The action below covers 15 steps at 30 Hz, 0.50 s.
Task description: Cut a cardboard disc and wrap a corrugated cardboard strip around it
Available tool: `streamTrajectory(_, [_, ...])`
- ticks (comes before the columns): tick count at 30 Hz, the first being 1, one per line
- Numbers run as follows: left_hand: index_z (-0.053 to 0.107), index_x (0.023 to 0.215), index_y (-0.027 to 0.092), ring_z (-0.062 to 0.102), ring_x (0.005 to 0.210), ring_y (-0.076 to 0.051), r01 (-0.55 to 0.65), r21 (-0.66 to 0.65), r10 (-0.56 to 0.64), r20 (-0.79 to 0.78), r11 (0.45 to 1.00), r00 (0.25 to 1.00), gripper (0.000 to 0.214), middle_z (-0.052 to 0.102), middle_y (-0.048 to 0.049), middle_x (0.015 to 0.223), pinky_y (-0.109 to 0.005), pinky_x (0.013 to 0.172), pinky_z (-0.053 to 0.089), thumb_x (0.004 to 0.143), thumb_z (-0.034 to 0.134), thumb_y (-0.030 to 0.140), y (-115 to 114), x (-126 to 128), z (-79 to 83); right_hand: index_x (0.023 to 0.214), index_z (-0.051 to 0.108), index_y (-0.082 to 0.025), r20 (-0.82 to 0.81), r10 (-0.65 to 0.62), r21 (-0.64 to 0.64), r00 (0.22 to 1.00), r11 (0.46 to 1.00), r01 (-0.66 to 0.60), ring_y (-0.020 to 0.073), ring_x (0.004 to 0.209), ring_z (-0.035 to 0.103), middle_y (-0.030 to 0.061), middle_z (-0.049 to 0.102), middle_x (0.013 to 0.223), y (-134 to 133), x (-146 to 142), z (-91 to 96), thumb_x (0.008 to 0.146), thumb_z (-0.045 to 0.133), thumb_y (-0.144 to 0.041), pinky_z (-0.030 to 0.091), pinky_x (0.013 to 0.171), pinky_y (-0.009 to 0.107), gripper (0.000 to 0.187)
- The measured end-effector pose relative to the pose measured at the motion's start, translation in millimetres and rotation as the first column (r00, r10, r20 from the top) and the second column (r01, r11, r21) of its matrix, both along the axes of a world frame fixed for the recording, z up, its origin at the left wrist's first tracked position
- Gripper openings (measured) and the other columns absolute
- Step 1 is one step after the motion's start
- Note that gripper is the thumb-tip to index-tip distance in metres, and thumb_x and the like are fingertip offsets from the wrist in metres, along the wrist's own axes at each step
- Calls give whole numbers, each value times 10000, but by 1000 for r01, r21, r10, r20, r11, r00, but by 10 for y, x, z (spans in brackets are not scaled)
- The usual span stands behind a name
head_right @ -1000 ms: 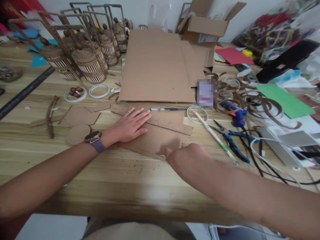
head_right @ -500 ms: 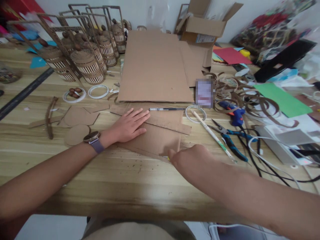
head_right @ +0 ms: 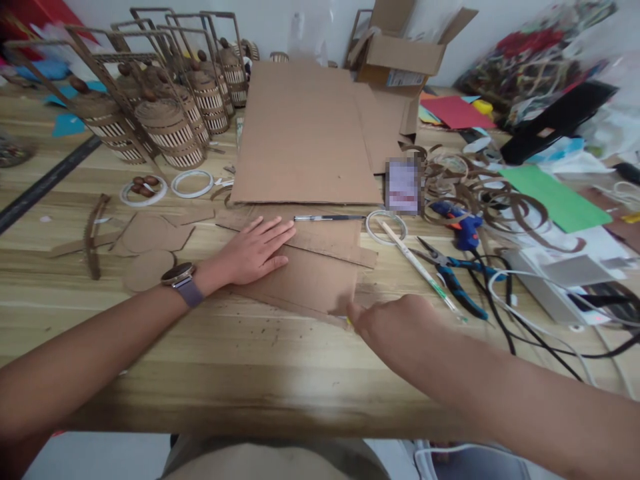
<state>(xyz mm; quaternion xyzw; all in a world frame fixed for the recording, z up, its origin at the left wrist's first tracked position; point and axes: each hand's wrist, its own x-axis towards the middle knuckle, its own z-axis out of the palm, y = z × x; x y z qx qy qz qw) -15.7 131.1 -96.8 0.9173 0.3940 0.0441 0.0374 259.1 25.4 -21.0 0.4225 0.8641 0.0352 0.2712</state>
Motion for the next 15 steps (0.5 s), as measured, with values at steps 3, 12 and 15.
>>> streamTrajectory(3, [285,1568,168,221,1518,-272,2,-3,-2,9,1000,1000,642,293,-78,1636,-493,1234,141,1046,254,542,-1,-7,-1,1244,603,-173,138,57,-80,989,996,-46,277,579,712,61,720,668,3,24,17,747,534,40,291,422,293,545])
streamTrajectory(12, [295,1565,174,237,1512,-280,8,-1,-8,23,1000,1000,648,300,-73,1633,-507,1228,159,1044,212,550,0,-10,0,926,634,-203,89,-22,2,996,1000,22,268,562,693,52,679,613,-75,237,-132,746,570,27,248,466,289,299])
streamTrajectory(15, [289,1568,176,229,1514,-278,14,0,-14,26,1000,1000,653,294,-71,1636,-501,1229,156,1043,205,555,1,-13,-1,888,624,-200,47,-49,-16,998,999,49,244,528,674,43,665,585,-67,221,-74,733,550,39,203,458,289,295])
